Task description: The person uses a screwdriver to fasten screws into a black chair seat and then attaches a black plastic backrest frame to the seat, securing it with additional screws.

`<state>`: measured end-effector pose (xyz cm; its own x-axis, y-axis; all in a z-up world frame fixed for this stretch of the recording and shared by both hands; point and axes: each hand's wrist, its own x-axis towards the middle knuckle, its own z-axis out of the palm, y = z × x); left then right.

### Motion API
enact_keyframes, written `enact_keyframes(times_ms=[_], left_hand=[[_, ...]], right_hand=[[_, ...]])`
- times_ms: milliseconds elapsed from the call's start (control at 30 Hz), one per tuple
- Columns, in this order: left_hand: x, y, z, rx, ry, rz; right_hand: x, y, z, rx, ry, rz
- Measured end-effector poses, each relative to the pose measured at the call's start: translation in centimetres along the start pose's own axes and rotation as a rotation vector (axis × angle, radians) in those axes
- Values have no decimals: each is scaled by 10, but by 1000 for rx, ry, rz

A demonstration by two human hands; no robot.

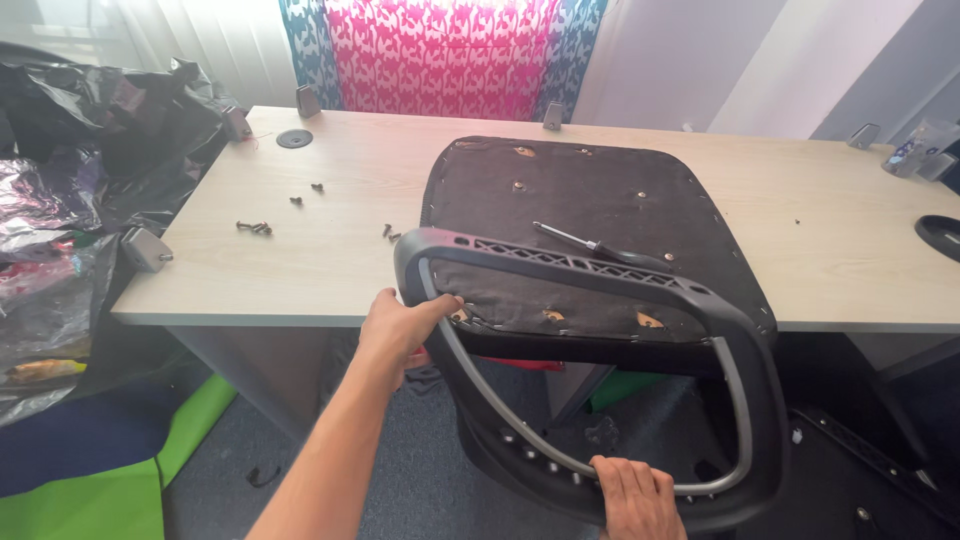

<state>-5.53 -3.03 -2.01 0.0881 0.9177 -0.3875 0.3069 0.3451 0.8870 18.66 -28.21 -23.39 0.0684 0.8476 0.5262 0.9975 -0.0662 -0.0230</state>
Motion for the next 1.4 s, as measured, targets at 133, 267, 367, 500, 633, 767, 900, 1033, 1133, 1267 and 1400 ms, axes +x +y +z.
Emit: enact_keyframes(times_ms=[133,267,367,500,633,767,900,1033,1133,1267,1400], left_hand=[[16,-18,-10,-58,-193,-42],[7,-39,-7,-73,-68,-77],[0,-44,-7,-44,23,-74],[0,-42,-7,33,97,-40],[7,-50,2,-4,118,-11],[21,-59,7,-105,62,-43],[39,-66,15,-125,6,-29],[51,-74,22,-183,-119,-79],[54,-80,24,-240,-133,-108],[55,-75,27,-232,-119,-132],[59,-63,32,-182,-128,-96]], right_hand=[[-17,-5,14,-55,-168,86],[-4,-4,5,-71,-300,165],[17,0,-19,24,-372,258],[45,12,-55,9,-226,667],[76,26,-64,-87,-57,684],[104,48,-67,-144,92,660],[118,66,-59,168,-314,877],[104,72,-41,199,-322,854],[92,72,-26,182,-264,803],[90,73,-23,221,-212,794],[105,84,-28,230,-228,813]])
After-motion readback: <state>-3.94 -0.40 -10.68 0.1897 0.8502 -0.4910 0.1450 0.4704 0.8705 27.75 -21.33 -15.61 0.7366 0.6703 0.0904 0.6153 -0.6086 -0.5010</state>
